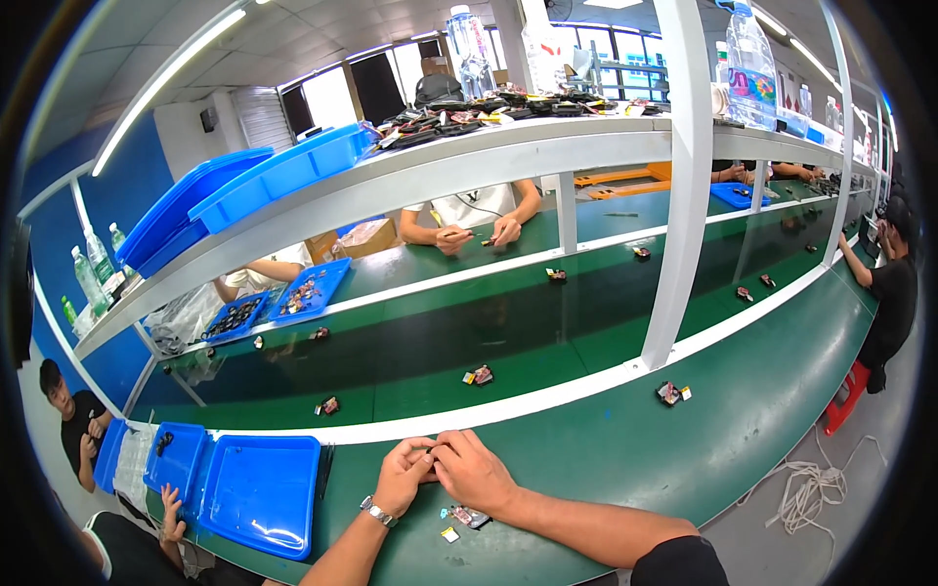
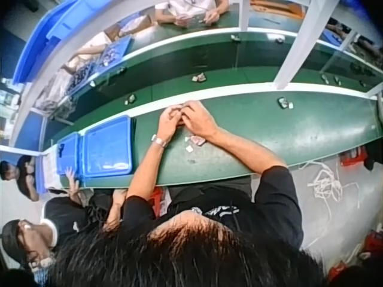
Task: Assembling small electronic components on a production line bench.
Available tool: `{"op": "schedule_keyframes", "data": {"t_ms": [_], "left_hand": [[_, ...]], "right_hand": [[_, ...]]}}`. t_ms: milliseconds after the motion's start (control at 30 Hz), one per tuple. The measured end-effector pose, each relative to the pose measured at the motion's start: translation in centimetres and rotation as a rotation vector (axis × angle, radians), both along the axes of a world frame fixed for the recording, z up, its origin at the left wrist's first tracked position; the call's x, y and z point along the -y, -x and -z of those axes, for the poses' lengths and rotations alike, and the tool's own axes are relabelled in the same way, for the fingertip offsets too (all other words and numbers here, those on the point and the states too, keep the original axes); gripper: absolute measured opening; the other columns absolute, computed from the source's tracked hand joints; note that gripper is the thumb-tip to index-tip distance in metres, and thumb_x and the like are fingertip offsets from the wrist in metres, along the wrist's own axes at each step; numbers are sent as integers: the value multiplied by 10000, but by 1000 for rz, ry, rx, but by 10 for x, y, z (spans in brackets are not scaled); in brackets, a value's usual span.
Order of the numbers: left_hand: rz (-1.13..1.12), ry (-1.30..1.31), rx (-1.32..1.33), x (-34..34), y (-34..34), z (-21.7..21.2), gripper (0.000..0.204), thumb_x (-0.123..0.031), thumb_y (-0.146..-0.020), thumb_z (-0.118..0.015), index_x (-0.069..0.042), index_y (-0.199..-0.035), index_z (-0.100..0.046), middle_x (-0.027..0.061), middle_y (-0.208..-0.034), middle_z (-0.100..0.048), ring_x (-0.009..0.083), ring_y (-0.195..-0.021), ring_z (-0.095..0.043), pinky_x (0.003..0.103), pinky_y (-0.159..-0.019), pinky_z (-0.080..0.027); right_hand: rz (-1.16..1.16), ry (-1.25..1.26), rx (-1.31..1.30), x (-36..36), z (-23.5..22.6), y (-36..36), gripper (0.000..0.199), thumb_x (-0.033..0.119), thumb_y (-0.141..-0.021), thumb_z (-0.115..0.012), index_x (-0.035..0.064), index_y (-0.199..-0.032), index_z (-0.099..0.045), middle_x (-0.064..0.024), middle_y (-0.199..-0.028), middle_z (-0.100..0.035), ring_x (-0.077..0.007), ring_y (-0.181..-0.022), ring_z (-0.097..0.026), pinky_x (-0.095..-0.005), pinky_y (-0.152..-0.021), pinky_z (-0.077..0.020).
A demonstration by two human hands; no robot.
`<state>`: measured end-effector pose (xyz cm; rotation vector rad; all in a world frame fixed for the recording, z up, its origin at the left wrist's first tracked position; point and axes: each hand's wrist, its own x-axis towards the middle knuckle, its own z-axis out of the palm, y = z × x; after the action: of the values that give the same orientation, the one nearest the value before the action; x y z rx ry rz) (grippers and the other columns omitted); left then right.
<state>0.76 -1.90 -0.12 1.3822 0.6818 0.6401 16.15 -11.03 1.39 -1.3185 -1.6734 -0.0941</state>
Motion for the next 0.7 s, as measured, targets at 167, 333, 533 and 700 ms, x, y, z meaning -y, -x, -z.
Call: {"op": "schedule_keyframes", "data": {"t_ms": [167,333,533,700], "left_hand": [[88,98,98,-3,4,-3,284,6,-1036,-507,18,-1320,-505,151,-1209,-676,220,-1089,-690,370,-936,-605],[110,103,113,-3,2,-1,287,15,-1043,-483,22,-1330,-491,163,-1235,-666,223,-1109,-681,379,-957,-602],[85,102,99,-4,3,2,299,5,-1052,-469,-2,-1351,-482,148,-1259,-658,197,-1104,-674,348,-946,-593],[100,138,83,-8,5,3,387,-39,-1048,-515,-25,-1425,-430,150,-1341,-625,197,-1144,-659,349,-952,-584]], "right_hand": [[35,17,82,0,0,-2,170,67,-824,-719,36,-978,-652,-62,-1073,-610,-253,-970,-617,-355,-752,-576],[65,-9,167,-1,2,-6,157,78,-819,-720,49,-959,-655,-48,-1069,-613,-229,-946,-624,-327,-722,-584],[51,-9,85,-2,0,-5,234,129,-813,-771,53,-1016,-683,-72,-1138,-643,-259,-967,-644,-364,-799,-582],[50,16,46,-5,-1,1,253,120,-812,-760,39,-1037,-677,-93,-1155,-640,-284,-1029,-638,-386,-851,-570]]}}
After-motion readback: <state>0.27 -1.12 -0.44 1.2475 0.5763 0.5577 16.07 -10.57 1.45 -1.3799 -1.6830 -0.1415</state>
